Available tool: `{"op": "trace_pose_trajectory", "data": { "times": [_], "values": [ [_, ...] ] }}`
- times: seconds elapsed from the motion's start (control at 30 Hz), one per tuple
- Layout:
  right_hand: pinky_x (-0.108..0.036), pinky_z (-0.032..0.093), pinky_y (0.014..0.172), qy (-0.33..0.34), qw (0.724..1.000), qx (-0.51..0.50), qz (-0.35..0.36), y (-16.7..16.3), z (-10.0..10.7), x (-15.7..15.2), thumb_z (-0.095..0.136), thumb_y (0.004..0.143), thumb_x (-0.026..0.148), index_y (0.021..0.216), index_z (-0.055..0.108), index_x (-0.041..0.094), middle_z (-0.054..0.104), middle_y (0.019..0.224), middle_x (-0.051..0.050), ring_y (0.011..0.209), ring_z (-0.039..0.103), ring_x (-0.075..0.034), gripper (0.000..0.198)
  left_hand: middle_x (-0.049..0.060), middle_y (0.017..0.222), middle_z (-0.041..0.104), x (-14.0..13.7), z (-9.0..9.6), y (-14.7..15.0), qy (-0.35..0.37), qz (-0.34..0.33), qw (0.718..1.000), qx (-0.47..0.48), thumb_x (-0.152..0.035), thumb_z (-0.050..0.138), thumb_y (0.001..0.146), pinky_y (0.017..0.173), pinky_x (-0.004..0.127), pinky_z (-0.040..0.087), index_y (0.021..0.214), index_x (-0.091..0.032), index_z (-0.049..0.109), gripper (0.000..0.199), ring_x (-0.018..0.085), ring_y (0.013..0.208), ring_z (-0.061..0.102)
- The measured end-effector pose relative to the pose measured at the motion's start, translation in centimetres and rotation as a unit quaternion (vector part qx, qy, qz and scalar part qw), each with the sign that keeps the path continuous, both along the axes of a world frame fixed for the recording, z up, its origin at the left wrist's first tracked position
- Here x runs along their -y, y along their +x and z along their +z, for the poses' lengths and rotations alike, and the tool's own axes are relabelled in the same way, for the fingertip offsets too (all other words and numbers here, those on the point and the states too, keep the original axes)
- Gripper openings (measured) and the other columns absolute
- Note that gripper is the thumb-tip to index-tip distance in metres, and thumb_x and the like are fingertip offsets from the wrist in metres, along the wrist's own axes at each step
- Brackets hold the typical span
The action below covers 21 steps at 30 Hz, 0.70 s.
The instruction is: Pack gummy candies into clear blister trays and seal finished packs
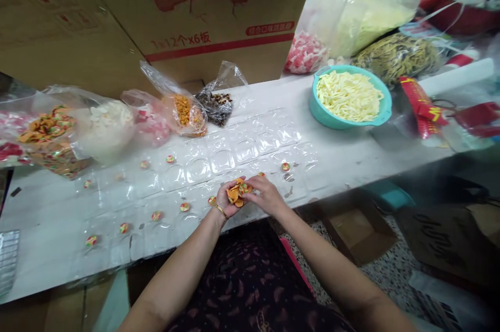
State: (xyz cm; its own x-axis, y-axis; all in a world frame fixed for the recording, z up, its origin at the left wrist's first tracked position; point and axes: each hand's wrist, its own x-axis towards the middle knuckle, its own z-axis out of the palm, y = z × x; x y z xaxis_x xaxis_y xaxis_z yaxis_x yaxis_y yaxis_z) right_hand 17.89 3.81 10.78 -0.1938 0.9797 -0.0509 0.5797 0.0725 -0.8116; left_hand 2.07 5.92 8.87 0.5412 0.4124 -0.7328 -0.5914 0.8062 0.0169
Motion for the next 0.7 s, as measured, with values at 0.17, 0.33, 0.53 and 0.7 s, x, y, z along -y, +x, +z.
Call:
{"op": "trace_pose_trajectory", "data": {
  "times": [0.17,0.33,0.53,0.7],
  "values": [
    [-0.035,0.039,0.082,-0.059,0.998,-0.01,-0.014,-2.2,0.1,0.4,0.055,0.072,0.013,0.082,0.064,0.021,0.063,0.078,-0.002,0.076,0.053,-0.015,0.016,0.006,0.077,0.064,0.0,0.3,0.2,-0.014,-0.024,0.999,-0.022,-0.019,0.046,0.072,0.062,0.032,0.048,0.1,-0.014,0.056,0.029,0.017,0.066,0.061],
    [-0.027,0.044,0.065,-0.157,0.962,-0.173,-0.144,-2.0,-0.8,0.4,0.052,0.069,0.019,0.075,0.063,0.02,0.061,0.068,0.001,0.062,0.052,-0.012,0.013,0.008,0.085,0.064,0.2,0.3,0.2,-0.023,-0.011,0.999,-0.019,-0.019,0.047,0.072,0.075,0.04,0.047,0.098,-0.014,0.056,0.027,0.02,0.078,0.062],
    [-0.025,0.045,0.057,-0.16,0.897,-0.205,-0.357,5.2,-2.8,0.0,0.058,0.062,0.033,0.078,0.062,0.017,0.063,0.069,-0.001,0.059,0.055,-0.012,0.023,0.011,0.101,0.062,0.1,0.4,-0.6,-0.032,-0.015,0.999,-0.031,-0.019,0.049,0.073,0.076,0.041,0.048,0.099,-0.015,0.055,0.027,0.026,0.092,0.06],
    [-0.027,0.043,0.054,-0.129,0.858,0.009,-0.496,15.6,-5.3,-1.6,0.051,0.065,0.03,0.078,0.062,0.012,0.063,0.064,-0.004,0.053,0.053,-0.013,0.024,0.011,0.103,0.062,0.4,0.3,-1.7,-0.034,-0.014,0.997,-0.061,-0.018,0.048,0.074,0.076,0.04,0.049,0.1,-0.015,0.055,0.027,0.025,0.094,0.059]
  ]
}}
